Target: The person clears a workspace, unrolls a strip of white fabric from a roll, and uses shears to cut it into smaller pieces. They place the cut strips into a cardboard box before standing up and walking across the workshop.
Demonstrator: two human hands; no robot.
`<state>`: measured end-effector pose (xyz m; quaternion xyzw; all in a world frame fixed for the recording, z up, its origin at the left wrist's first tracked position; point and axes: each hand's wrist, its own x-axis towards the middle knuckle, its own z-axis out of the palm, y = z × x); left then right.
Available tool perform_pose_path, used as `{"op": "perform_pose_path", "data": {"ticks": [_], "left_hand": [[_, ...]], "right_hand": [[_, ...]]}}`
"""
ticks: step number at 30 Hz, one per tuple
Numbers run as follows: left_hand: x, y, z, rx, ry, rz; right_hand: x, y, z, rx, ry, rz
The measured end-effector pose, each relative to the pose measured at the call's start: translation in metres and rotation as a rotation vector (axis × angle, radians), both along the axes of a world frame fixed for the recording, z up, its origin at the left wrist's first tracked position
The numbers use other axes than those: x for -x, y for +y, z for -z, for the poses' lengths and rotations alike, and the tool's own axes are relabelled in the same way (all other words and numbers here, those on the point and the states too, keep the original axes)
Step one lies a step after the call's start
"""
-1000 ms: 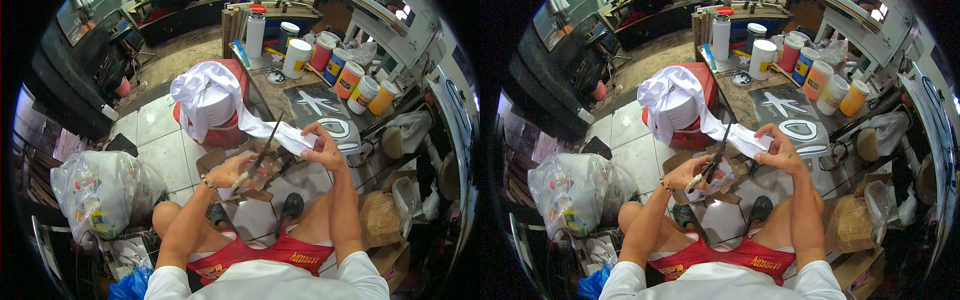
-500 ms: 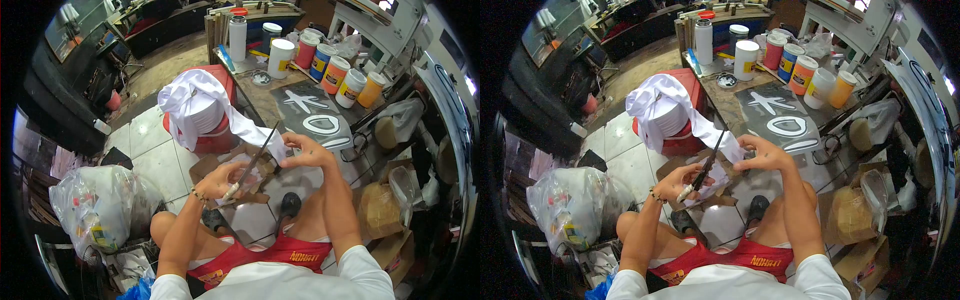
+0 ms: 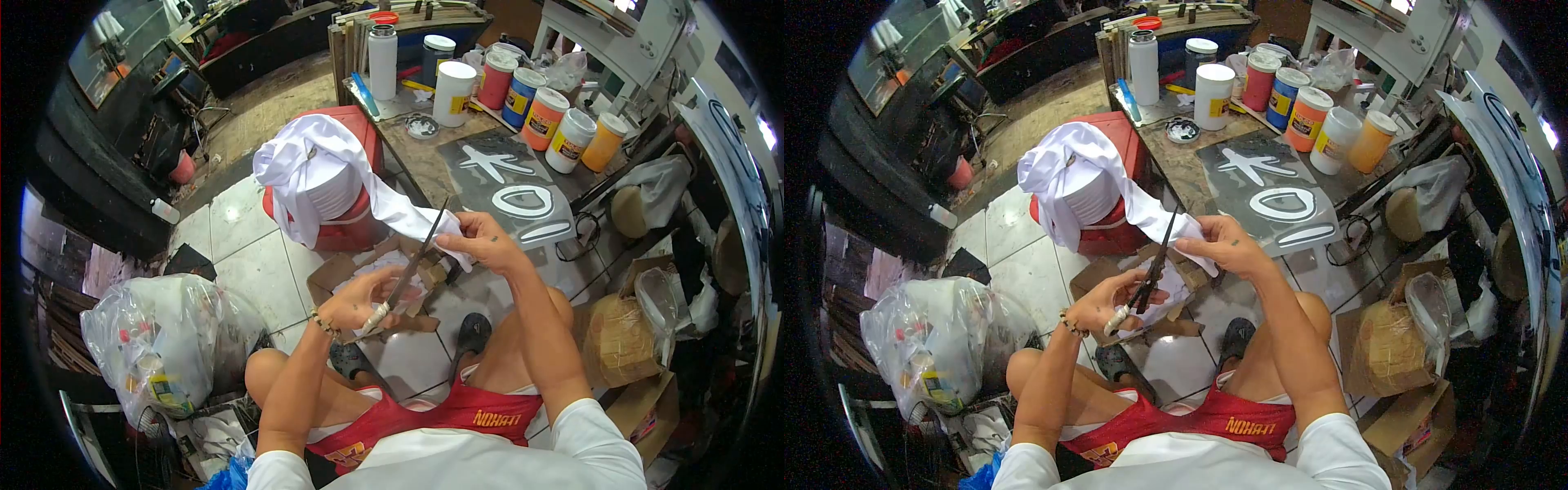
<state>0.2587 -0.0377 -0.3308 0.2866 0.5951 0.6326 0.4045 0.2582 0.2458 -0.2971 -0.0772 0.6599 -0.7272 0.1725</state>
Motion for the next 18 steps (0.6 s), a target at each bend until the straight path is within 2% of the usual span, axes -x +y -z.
{"op": "perform_pose_path", "data": {"ticks": [2,7,11,13,18], "left_hand": [[-0.001,0.001,-0.003,-0.005,0.000,0.001],[-0.004,0.002,-0.002,-0.010,-0.100,-0.004],[-0.005,0.002,-0.001,-0.020,-0.115,0.009],[-0.004,0.002,-0.001,-0.028,-0.119,0.012],[-0.007,0.003,-0.005,-0.003,-0.202,0.039]], "right_hand": [[0.000,0.000,0.003,-0.002,-0.004,0.009],[0.002,-0.004,0.004,0.066,0.381,0.074],[0.000,-0.005,-0.003,0.132,0.338,0.080],[-0.005,-0.006,-0.009,0.259,0.128,0.036],[-0.003,-0.004,-0.005,0.248,0.154,-0.078]]}}
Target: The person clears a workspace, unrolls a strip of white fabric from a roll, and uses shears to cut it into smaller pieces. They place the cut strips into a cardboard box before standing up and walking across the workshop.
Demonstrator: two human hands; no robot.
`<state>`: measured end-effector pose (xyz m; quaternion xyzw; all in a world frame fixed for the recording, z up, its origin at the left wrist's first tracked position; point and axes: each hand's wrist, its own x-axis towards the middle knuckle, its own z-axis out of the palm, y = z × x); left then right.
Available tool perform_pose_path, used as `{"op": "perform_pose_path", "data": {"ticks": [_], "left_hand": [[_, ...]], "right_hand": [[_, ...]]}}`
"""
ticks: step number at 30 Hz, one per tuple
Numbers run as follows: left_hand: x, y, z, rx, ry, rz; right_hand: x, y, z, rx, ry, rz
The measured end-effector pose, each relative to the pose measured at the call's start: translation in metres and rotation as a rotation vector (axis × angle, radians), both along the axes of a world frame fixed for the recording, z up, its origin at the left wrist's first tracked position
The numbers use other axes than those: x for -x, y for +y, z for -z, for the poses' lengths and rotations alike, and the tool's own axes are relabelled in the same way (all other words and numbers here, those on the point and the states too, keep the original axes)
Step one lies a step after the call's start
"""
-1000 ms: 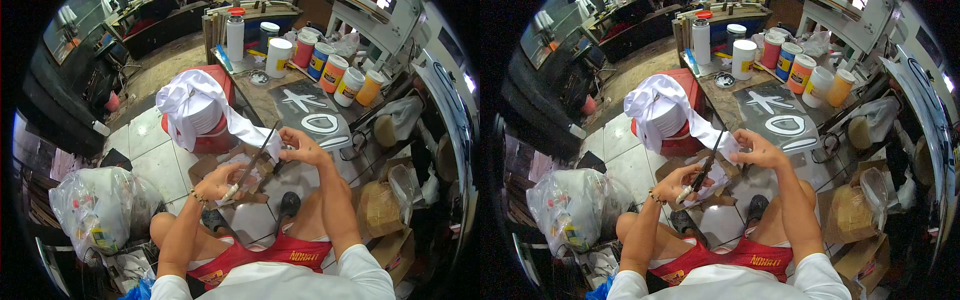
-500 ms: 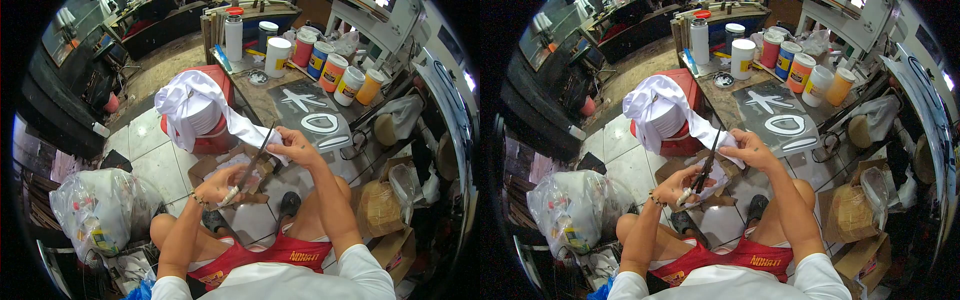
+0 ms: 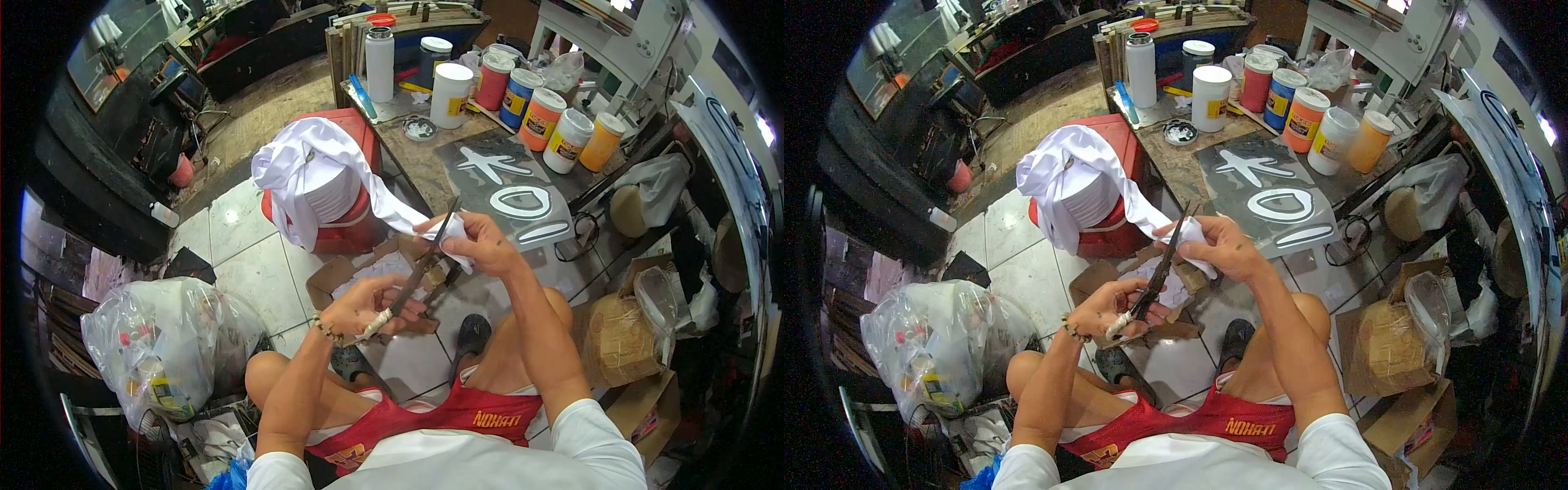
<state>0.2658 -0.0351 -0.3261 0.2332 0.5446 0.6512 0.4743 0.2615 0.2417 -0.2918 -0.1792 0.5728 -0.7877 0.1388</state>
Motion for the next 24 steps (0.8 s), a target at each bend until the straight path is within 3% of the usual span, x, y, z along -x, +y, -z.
{"op": "perform_pose_path", "data": {"ticks": [4,17,24], "left_hand": [[-0.003,0.003,0.002,-0.089,0.065,-0.029],[-0.004,0.008,0.006,-0.047,0.043,-0.065],[-0.002,0.006,0.006,-0.070,0.031,-0.077]], "right_hand": [[-0.002,-0.001,-0.003,-0.177,0.031,-0.021],[-0.001,-0.001,-0.002,-0.226,0.033,0.022],[0.002,-0.004,0.008,-0.265,-0.005,-0.074]]}}
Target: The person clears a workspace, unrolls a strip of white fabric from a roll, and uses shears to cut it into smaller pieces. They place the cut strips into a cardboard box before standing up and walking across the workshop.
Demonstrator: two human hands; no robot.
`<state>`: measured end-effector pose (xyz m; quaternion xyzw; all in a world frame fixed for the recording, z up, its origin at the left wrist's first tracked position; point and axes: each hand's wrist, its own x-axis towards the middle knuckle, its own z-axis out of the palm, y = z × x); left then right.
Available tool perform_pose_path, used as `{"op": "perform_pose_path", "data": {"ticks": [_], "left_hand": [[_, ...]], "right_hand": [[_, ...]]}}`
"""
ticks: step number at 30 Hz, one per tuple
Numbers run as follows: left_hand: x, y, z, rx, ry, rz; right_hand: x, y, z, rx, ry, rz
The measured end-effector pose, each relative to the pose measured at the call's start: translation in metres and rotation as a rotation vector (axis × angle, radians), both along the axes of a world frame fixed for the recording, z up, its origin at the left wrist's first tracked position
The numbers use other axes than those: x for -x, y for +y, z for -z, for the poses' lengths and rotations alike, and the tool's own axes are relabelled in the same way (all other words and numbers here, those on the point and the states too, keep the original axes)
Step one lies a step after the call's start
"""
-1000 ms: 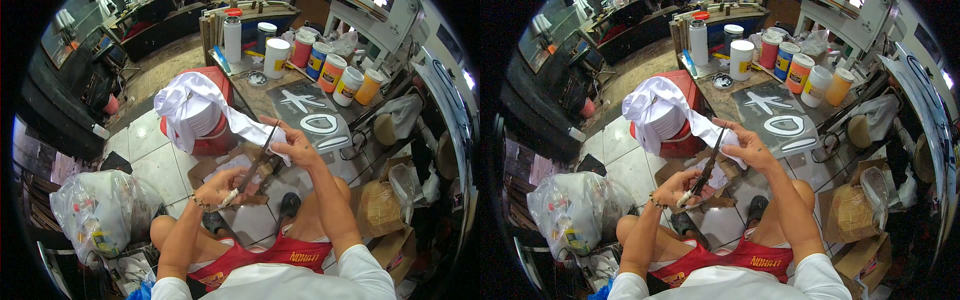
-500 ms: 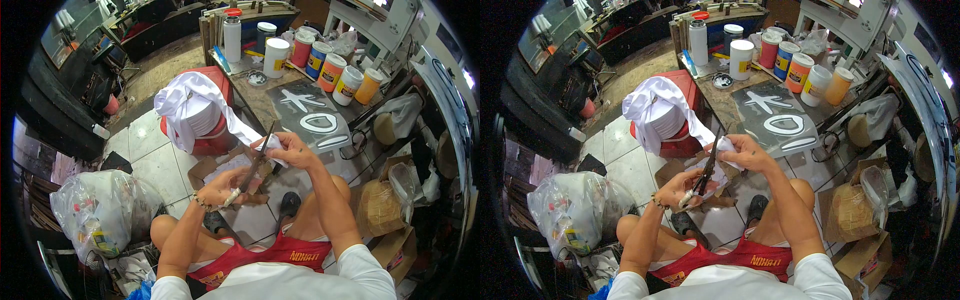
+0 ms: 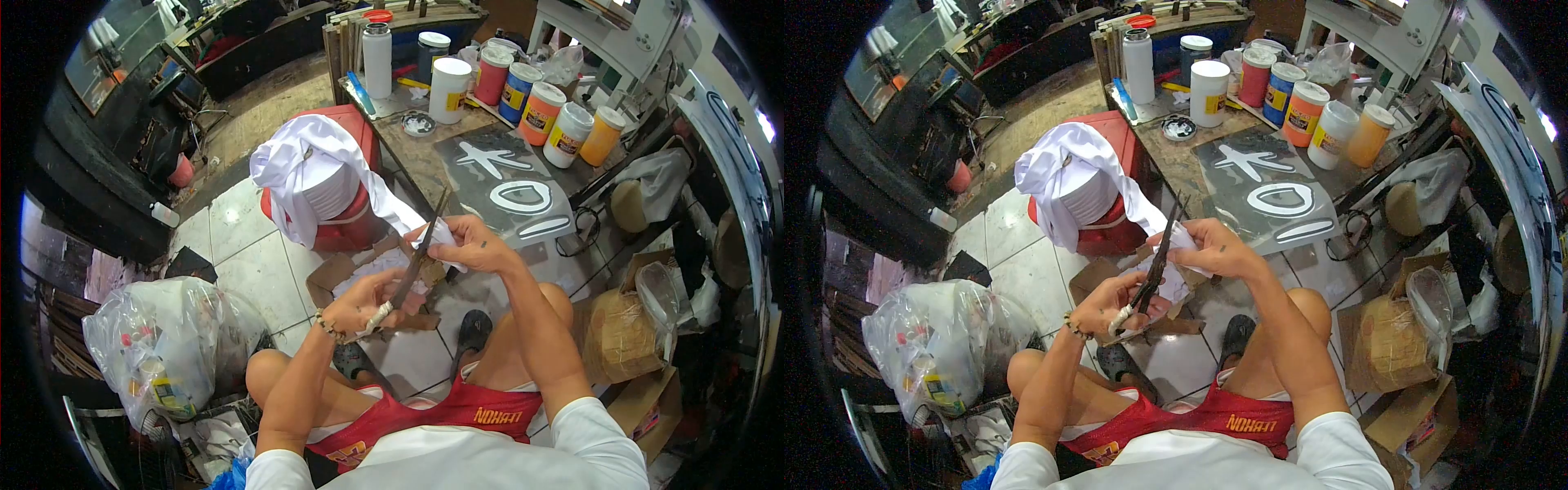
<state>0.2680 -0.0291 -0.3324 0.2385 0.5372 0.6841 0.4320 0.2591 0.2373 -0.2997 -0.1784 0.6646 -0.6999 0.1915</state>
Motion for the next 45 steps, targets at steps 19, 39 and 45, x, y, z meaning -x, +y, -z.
{"op": "perform_pose_path", "data": {"ticks": [19,39,45], "left_hand": [[0.022,-0.018,-0.008,-0.024,0.168,-0.219],[0.029,-0.046,-0.004,0.115,0.105,-0.083],[0.019,-0.016,0.033,0.221,0.174,0.133]], "right_hand": [[0.010,-0.021,0.043,-0.342,0.523,0.082],[0.036,-0.014,0.042,0.317,0.053,0.698],[0.019,0.015,0.013,0.467,0.090,0.627]]}}
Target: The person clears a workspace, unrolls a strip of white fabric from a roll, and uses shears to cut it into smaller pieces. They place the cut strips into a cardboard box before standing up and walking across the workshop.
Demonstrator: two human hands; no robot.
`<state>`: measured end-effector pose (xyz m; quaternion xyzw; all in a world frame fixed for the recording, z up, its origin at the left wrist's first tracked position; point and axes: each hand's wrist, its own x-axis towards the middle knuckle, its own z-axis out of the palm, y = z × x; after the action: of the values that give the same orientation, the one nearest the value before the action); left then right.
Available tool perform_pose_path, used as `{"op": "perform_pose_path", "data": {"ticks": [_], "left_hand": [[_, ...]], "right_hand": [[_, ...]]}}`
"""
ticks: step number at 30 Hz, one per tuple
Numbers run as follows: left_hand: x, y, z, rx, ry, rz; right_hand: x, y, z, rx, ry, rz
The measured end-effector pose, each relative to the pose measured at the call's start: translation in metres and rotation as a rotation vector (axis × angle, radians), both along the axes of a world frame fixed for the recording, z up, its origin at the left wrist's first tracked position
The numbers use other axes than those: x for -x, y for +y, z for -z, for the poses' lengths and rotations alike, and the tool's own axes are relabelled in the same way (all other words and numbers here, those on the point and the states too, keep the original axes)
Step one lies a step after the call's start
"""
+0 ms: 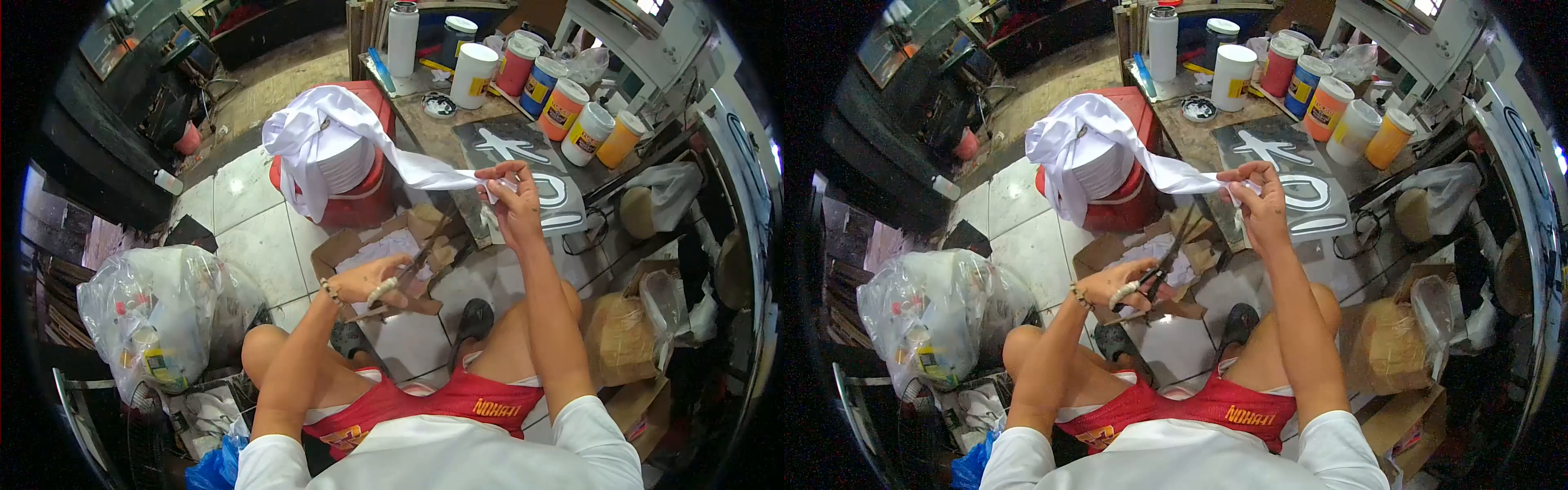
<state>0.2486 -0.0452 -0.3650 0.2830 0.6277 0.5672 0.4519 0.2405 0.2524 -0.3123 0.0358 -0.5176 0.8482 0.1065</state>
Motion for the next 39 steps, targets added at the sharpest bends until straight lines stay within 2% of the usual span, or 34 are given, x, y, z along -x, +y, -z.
{"op": "perform_pose_path", "data": {"ticks": [1,4,7,8,12,15,18,22,24,27,31,33,36,39], "left_hand": [[-0.001,0.005,0.008,-0.038,-0.083,0.004],[0.006,0.007,0.026,-0.039,0.007,-0.050],[0.007,0.012,0.011,-0.155,-0.073,-0.123],[0.010,0.012,0.003,-0.131,-0.034,-0.128],[0.009,0.010,-0.015,-0.102,-0.034,-0.156],[0.007,0.010,-0.022,-0.110,-0.025,-0.165],[0.008,0.007,-0.021,-0.105,-0.005,-0.169],[0.006,0.005,-0.024,-0.088,-0.014,-0.153],[0.005,0.005,-0.026,-0.082,0.007,-0.139],[0.003,0.006,-0.030,-0.074,-0.019,-0.130],[0.002,0.005,-0.034,-0.080,-0.046,-0.137],[0.003,0.004,-0.032,-0.080,-0.050,-0.137],[0.004,0.003,-0.025,-0.109,-0.041,-0.131],[0.004,0.002,-0.019,-0.114,-0.104,-0.126]], "right_hand": [[-0.004,0.000,-0.005,-0.031,0.026,-0.015],[-0.017,0.003,-0.011,-0.185,0.067,-0.096],[-0.028,0.003,-0.022,-0.290,0.065,-0.190],[-0.029,0.006,-0.021,-0.427,0.123,-0.201],[-0.035,0.011,-0.018,-0.469,0.032,-0.370],[-0.035,0.013,-0.010,-0.558,-0.009,-0.404],[-0.031,0.020,-0.004,-0.529,-0.076,-0.520],[-0.022,0.008,-0.001,-0.585,-0.099,-0.470],[-0.017,-0.004,-0.009,-0.523,-0.308,-0.362],[-0.006,-0.012,0.009,-0.395,-0.250,-0.430],[-0.008,-0.015,0.007,-0.393,-0.305,-0.471],[-0.007,-0.014,0.008,-0.475,-0.260,-0.444],[-0.015,-0.019,-0.003,-0.391,-0.188,-0.388],[-0.016,-0.014,-0.008,-0.414,-0.250,-0.404]]}}
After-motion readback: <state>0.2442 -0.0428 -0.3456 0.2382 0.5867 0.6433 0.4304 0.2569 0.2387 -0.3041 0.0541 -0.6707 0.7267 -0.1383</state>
